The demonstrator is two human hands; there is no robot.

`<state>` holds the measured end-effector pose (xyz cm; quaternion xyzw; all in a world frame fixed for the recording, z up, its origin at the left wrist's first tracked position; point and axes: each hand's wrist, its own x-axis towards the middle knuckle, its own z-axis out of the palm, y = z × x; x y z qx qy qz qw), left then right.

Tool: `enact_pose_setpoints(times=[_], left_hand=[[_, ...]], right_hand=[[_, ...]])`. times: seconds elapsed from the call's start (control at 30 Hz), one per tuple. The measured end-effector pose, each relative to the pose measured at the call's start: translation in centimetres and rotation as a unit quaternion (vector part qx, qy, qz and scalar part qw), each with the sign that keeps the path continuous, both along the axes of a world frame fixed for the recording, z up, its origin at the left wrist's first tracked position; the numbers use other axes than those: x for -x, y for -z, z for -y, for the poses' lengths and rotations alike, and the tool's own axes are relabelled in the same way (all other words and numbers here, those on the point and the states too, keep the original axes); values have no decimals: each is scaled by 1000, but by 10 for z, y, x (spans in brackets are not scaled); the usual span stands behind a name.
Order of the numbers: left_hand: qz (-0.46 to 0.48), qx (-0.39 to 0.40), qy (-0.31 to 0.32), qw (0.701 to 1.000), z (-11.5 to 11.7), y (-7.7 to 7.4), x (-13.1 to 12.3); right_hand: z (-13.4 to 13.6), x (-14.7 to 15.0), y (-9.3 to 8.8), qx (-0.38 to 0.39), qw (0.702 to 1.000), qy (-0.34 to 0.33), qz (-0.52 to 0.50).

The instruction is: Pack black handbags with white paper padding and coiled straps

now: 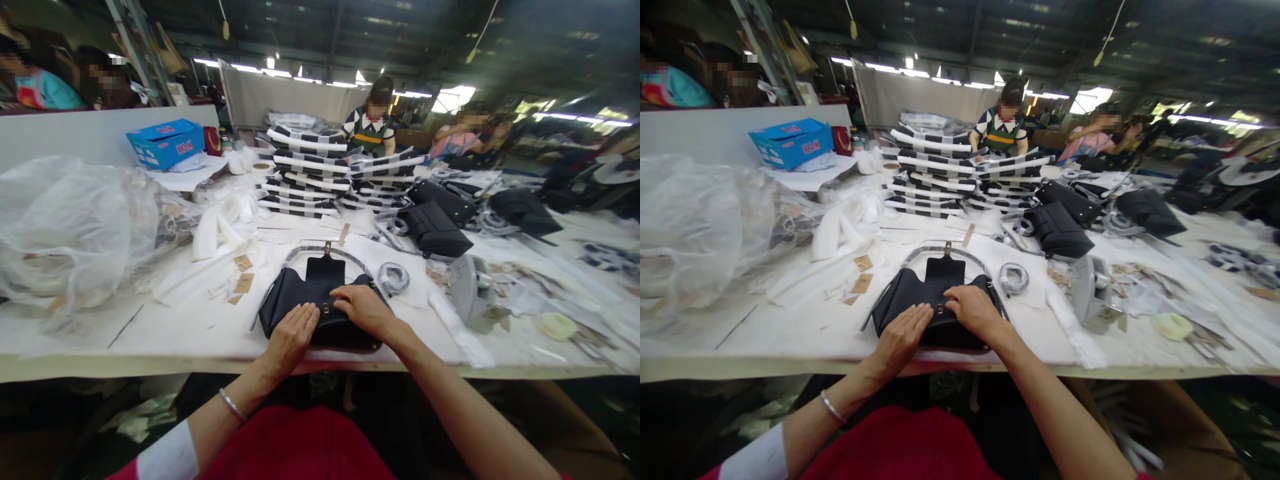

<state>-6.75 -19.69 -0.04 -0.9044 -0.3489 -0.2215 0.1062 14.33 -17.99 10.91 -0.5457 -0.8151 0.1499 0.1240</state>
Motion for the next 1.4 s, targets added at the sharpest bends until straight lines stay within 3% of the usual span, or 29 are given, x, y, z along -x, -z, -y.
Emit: enact_pose_setpoints(times=[0.2,0.33,0.47,0.57,0.67,0.73,0.8,0.93,1.07,1.2,1.27,1.4], left_hand=[[44,-27,23,998,4,-2,5],[76,-40,28,996,4,-1,6],[101,-73,34,992,2,-1,5],[108,-81,30,990,1,-2,3],[109,-70,28,991,1,-4,4],[103,-50,30,993,2,-3,4],[98,-37,31,994,3,-1,3],[81,-42,29,995,1,3,2],[5,-4,59,998,-8,-19,13],[-67,40,8,997,-17,-44,37],[-75,45,-15,996,-16,-41,47],[-30,11,-26,999,-6,-11,53]], right_hand=[[-33,16,-1,75,987,-127,67],[-52,17,-2,109,961,-234,102],[-61,22,-10,35,904,-369,212],[-55,20,-21,-46,878,-410,242],[-37,9,-30,-117,920,-336,165],[-19,-1,-27,-140,950,-263,88],[1,-9,-13,-131,966,-213,64],[28,-13,28,-94,979,-106,144],[35,-11,52,-111,979,-73,155],[41,-16,58,-159,975,-76,133],[44,-17,63,-181,973,-68,124],[49,-16,73,-208,969,-66,115]])
